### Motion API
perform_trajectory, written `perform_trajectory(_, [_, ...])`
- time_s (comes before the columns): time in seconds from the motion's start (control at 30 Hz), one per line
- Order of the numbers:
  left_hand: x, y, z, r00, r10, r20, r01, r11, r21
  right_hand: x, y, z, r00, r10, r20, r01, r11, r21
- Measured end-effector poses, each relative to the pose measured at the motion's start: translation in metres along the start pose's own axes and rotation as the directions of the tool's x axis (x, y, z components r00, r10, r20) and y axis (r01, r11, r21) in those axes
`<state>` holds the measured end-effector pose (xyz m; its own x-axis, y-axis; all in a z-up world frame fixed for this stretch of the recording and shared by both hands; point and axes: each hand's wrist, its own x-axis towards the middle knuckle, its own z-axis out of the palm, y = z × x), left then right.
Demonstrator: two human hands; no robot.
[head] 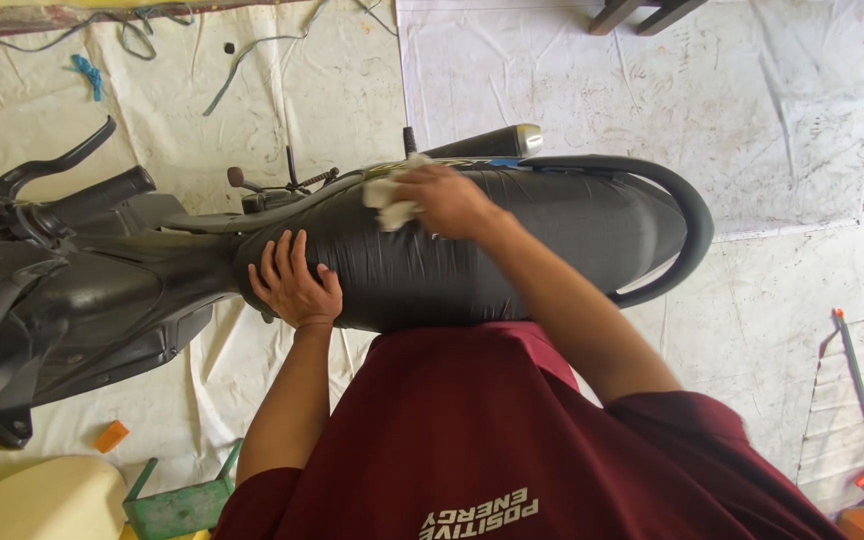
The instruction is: The person wipes the black seat of a motorcycle using a white cloth. They hold the motorcycle's body with their left hand for stability while scrubbing the seat surface with their right hand.
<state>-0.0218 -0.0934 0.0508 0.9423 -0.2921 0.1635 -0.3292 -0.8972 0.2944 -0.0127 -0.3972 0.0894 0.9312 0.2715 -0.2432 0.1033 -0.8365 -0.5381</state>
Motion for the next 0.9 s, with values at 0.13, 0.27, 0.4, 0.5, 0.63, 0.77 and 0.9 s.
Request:
perform_trajectory(0.13, [-0.001, -0.004, 0.004, 1.0, 0.025, -0.016, -0.025, 1.0, -0.001, -0.109, 0.044, -0.056, 0.981, 0.165, -0.101, -0.165, 0.986, 0.01])
perform_trajectory(0.27, [0.002, -0.003, 0.002, 1.0, 0.014, 0.008, -0.014, 1.0, -0.012, -0.223, 0.101, -0.055, 0.847, 0.394, -0.357, -0.441, 0.896, -0.057])
perform_trajectory(0.4, [-0.001, -0.004, 0.003, 1.0, 0.026, -0.001, -0.026, 1.0, 0.0, -0.265, 0.092, -0.032, 0.655, 0.526, -0.544, -0.597, 0.801, 0.056])
perform_trajectory(0.5, [0.001, -0.004, 0.002, 0.999, 0.026, -0.021, -0.026, 1.0, -0.017, -0.227, 0.068, 0.027, 0.402, 0.335, -0.852, -0.604, 0.796, 0.028])
perform_trajectory(0.63, [-0.001, -0.008, 0.003, 0.997, 0.06, -0.053, -0.06, 0.998, 0.003, -0.168, -0.013, 0.108, 0.549, 0.278, -0.789, -0.322, 0.941, 0.108])
perform_trajectory(0.77, [0.0, -0.01, 0.007, 0.992, 0.08, -0.095, -0.082, 0.996, -0.016, -0.151, -0.074, 0.122, 0.882, -0.035, -0.47, 0.176, 0.95, 0.259])
perform_trajectory(0.9, [-0.001, -0.016, 0.006, 0.998, 0.046, -0.033, -0.048, 0.997, -0.067, -0.176, 0.035, 0.168, 0.933, 0.038, -0.359, 0.046, 0.973, 0.224])
